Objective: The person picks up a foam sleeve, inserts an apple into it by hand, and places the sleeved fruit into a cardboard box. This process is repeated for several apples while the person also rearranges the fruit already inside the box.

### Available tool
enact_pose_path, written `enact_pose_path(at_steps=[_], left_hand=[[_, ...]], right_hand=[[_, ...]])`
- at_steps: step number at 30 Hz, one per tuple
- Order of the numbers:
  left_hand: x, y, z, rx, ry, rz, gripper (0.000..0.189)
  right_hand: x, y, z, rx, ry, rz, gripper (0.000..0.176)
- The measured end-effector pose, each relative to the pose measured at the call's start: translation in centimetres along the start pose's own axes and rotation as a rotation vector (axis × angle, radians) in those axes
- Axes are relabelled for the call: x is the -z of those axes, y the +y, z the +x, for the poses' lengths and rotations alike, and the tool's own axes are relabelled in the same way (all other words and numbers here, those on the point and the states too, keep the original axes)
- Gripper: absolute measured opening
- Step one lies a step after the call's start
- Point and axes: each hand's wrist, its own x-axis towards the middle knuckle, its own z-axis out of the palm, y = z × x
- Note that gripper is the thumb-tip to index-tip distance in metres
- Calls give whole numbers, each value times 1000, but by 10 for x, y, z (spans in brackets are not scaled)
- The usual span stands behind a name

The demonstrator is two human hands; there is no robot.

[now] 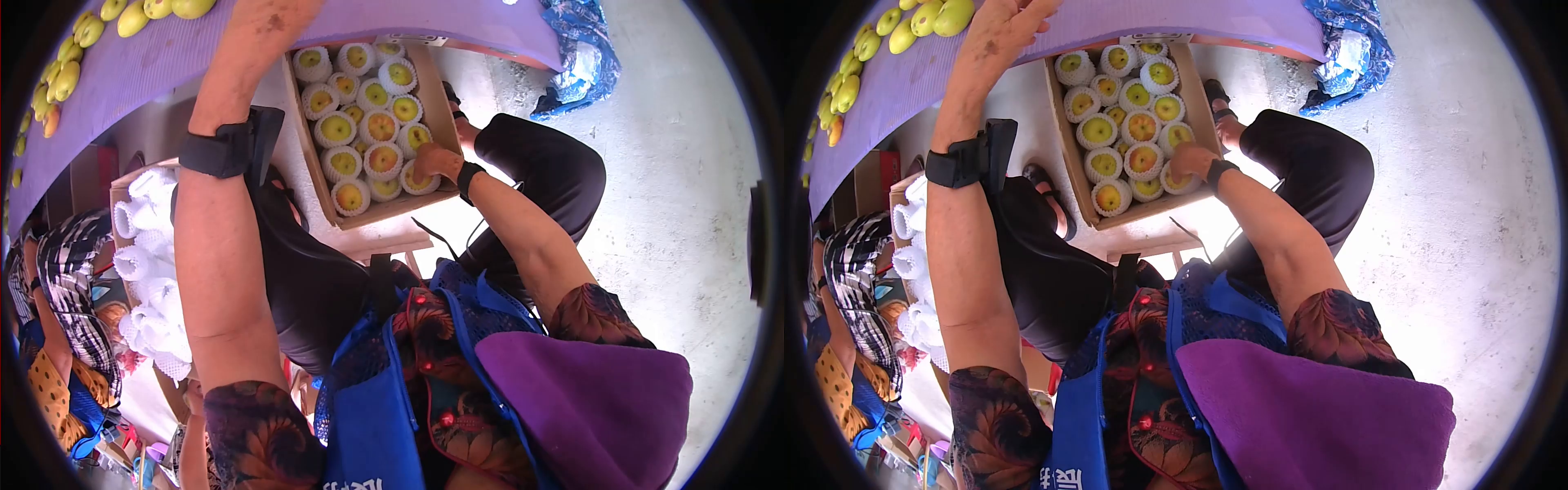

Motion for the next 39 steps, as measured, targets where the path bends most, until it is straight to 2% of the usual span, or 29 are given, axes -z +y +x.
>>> enact_pose_path(at_steps=[2,9,11,15,17,21,23,30,32,39], left_hand=[[-3,-3,1,-75,38,55,30],[-4,5,-2,-104,19,105,32],[-6,4,0,-118,18,105,32],[-11,-1,2,-162,15,83,32],[-12,0,4,-104,7,69,31],[-14,-2,5,-158,5,121,31],[-15,-1,4,-167,-11,121,30],[-16,10,1,-106,-26,101,30],[-17,10,2,-108,-24,118,29],[-18,6,3,-162,-49,117,28]], right_hand=[[4,-3,-10,0,-5,4,44],[-19,1,1,-31,95,-1,44],[-21,2,1,-102,103,115,44],[-14,0,-14,-94,51,173,44],[-11,0,-12,-141,0,194,46],[-21,4,1,-117,14,109,47],[-33,11,10,-81,111,87,48],[-27,13,-5,-32,180,191,49],[-17,10,-13,-99,127,465,60],[-21,3,-24,-116,192,366,63]])
